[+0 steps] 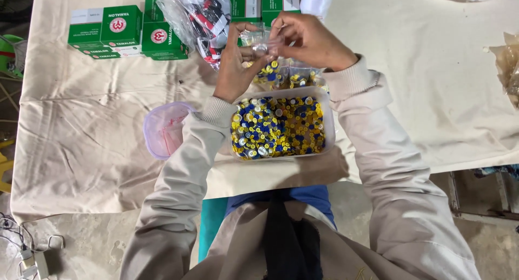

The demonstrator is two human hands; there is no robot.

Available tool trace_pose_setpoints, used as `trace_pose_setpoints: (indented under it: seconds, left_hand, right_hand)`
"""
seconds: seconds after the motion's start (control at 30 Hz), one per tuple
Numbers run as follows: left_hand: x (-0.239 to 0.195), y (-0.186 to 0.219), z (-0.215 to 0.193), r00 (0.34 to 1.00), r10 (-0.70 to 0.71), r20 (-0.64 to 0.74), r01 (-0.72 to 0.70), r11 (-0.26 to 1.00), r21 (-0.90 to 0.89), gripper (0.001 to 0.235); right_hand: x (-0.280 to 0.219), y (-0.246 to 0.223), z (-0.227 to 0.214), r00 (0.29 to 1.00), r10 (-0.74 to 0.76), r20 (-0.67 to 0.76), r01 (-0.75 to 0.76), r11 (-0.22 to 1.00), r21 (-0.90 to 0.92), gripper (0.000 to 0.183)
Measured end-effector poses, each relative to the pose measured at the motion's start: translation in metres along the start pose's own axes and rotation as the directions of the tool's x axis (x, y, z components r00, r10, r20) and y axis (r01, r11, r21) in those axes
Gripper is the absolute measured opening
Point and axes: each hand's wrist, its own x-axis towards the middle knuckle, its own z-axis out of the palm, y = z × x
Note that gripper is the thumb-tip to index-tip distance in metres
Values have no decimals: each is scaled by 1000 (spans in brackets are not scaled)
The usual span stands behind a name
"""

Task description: A person is picking up small yellow and blue decorative items from a tray and placing them into small plastic zip-lock bags at a slow pace.

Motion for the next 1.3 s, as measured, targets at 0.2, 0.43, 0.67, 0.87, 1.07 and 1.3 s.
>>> trace_pose_setpoints:
  seconds: [0.2,0.43,0.67,0.87,1.07,1.3]
  left_hand:
    - [-20,-46,-35,997,-44,-66,57,976,211,105]
    - [-55,0,-107,937,270,-220,-187,923,336,30]
    - [-112,36,-166,952,140,-272,20,860,509,30]
    - [-179,-23,-205,978,-134,-161,207,488,848,5]
    - [-214,-75,-196,943,-299,-148,240,299,924,32]
    - [-211,-93,-183,911,-398,-107,138,50,989,64]
  right_hand:
    - [33,42,24,993,109,-49,-110,994,-2,42]
    - [59,110,68,980,200,4,-199,973,-118,28]
    - [63,129,85,996,82,21,-41,685,-727,28]
    - [62,138,84,989,150,16,-90,672,-735,22]
    - [61,160,83,996,77,-52,-93,758,-646,18]
    - [49,131,65,990,17,-142,-90,846,-525,27]
